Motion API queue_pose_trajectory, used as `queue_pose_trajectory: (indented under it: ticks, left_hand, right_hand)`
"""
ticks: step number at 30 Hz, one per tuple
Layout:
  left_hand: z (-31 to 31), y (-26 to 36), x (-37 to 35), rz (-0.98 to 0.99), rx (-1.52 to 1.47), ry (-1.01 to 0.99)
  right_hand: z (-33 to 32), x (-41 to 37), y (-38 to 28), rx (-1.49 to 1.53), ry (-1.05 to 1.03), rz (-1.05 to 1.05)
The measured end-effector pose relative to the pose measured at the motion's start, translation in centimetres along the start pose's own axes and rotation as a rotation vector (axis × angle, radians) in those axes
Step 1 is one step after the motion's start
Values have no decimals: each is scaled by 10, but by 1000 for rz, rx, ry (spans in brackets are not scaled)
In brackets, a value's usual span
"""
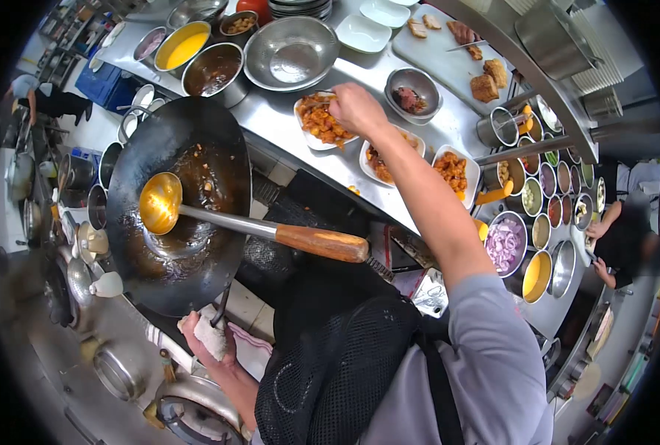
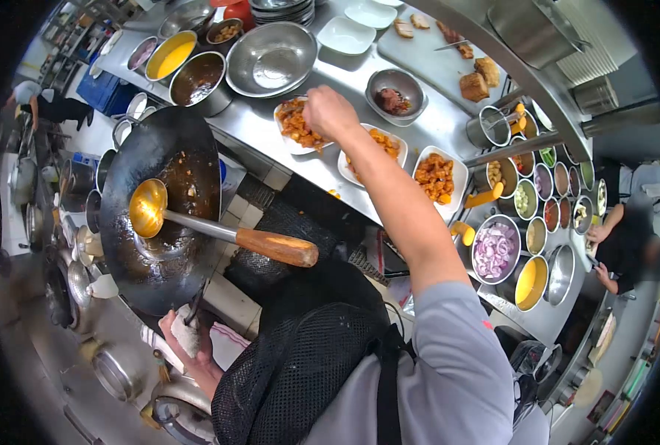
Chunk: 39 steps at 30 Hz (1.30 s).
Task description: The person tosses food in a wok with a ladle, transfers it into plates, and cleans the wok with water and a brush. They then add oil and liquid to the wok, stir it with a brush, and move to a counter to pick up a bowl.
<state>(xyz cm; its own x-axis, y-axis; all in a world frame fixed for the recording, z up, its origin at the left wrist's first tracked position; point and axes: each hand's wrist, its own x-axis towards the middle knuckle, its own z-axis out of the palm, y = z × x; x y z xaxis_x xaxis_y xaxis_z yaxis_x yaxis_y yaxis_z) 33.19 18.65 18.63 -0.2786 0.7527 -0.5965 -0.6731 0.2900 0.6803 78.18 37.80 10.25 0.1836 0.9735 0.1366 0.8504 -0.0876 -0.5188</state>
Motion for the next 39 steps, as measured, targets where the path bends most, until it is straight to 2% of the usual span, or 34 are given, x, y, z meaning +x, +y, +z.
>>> queue_pose_trajectory:
  ticks: [2,5,7,11,13,16,18,20,24,27,30,32,38,39]
  left_hand:
    - [3,-2,-5,21,2,9]
    - [1,2,-9,15,-41,-19]
    - [-4,4,-7,15,-58,-27]
    - [-2,5,-2,11,-69,-26]
    - [1,5,1,19,-58,-5]
    - [-4,7,8,11,-51,-25]
    - [-5,8,11,17,-45,-11]
    - [-7,7,12,29,-16,-28]
    - [-13,7,17,17,-38,35]
    - [-19,9,23,-10,-41,-86]
    - [-8,9,19,-6,-40,5]
    - [-5,10,16,-19,-28,-13]
    - [-15,10,20,-49,-5,-39]
    - [-14,9,20,-46,7,-27]
  right_hand:
    - [8,22,-11,-149,-233,83]
    - [20,38,6,-161,-212,-33]
    - [5,37,5,-144,-213,-145]
    - [-17,28,8,-203,-302,-168]
    - [-17,22,14,-223,-260,-222]
    - [-16,15,27,-217,-197,-172]
    - [-47,-1,11,-84,-22,-159]
    - [-83,-17,3,-124,-158,-46]
    - [-72,-64,10,-62,-275,77]
    - [-39,-78,12,-143,-173,45]
    - [-26,-80,-2,-185,-131,27]
    - [-9,-75,11,-146,-91,-24]
    - [-38,-60,12,-30,-22,-106]
    - [-55,-64,12,-48,-13,-64]
